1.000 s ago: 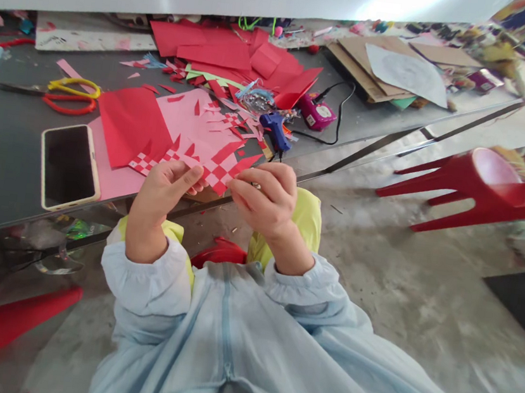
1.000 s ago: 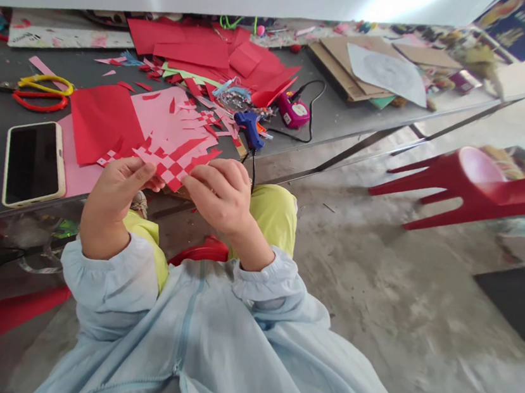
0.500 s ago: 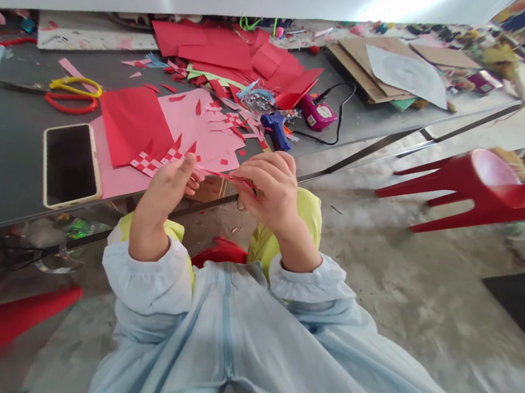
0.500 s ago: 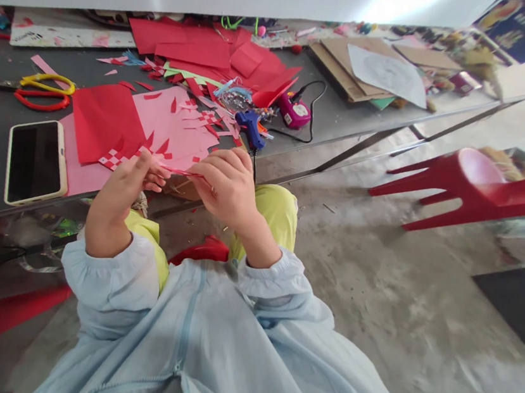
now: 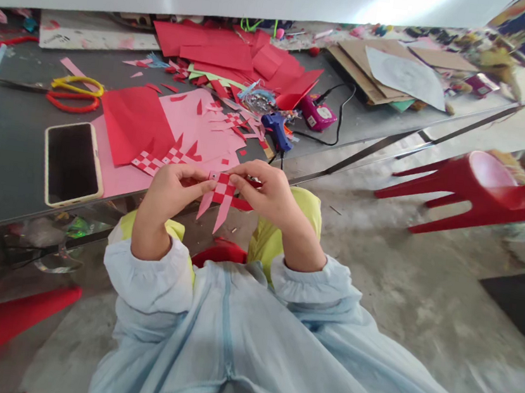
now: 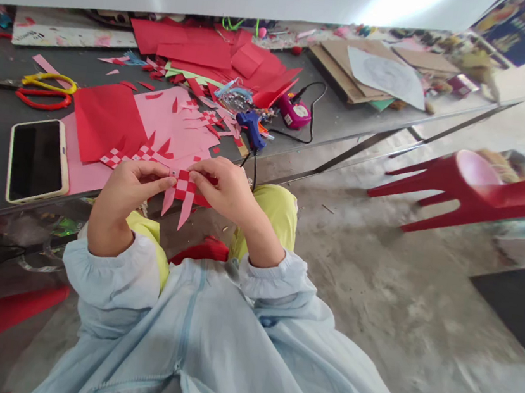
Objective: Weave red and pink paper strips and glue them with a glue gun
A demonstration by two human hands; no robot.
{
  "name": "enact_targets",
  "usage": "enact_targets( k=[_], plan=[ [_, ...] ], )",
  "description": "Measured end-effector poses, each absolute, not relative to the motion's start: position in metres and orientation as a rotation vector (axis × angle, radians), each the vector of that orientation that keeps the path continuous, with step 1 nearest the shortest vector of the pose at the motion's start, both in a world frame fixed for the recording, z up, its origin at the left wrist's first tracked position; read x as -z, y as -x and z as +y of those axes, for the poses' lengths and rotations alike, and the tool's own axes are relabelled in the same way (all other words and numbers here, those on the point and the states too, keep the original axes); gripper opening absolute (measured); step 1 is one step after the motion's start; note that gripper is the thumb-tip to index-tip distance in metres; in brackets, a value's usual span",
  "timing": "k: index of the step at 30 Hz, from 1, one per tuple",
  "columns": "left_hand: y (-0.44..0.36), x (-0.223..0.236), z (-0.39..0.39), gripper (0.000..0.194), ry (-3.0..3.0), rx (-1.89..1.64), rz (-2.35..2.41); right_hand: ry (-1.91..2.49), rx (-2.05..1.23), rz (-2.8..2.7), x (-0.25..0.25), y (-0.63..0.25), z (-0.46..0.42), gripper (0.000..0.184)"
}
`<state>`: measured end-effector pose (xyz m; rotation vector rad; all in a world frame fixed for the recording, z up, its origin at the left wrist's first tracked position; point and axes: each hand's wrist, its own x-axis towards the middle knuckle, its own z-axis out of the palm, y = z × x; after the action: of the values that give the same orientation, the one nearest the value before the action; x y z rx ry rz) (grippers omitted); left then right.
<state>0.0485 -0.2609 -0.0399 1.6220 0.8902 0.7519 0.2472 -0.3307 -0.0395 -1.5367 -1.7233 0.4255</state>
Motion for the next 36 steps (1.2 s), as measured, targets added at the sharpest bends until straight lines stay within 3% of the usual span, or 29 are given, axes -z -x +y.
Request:
enact_targets(
  k=[9,16,20,27,36],
  plan=[
    [-0.044,0.038,-0.262,0.021,-1.668,-0.705,0.872,1.613,-0.338,-1.718,0.04,-0.257,-0.329,0.03],
    [-0.025,0.038,-0.265,0.018,-1.869,-0.699,1.09,2.08,0.077,-1.431,0.051,-0.316,-0.3,0.021],
    [-0.015,0.036,-0.267,0.015,-1.926,-0.67,1.194,2.289,0.142,-1.398,0.06,-0.342,-0.275,0.03],
    [-0.019,0.031,-0.268,0.015,-1.942,-0.493,1.17,2.566,0.112,-1.341,0.066,-0.345,-0.248,0.056],
    [-0.022,0.034,-0.265,0.015,-1.953,-0.452,1.218,2.645,-0.002,-1.345,0.062,-0.337,-0.24,0.058]
  ],
)
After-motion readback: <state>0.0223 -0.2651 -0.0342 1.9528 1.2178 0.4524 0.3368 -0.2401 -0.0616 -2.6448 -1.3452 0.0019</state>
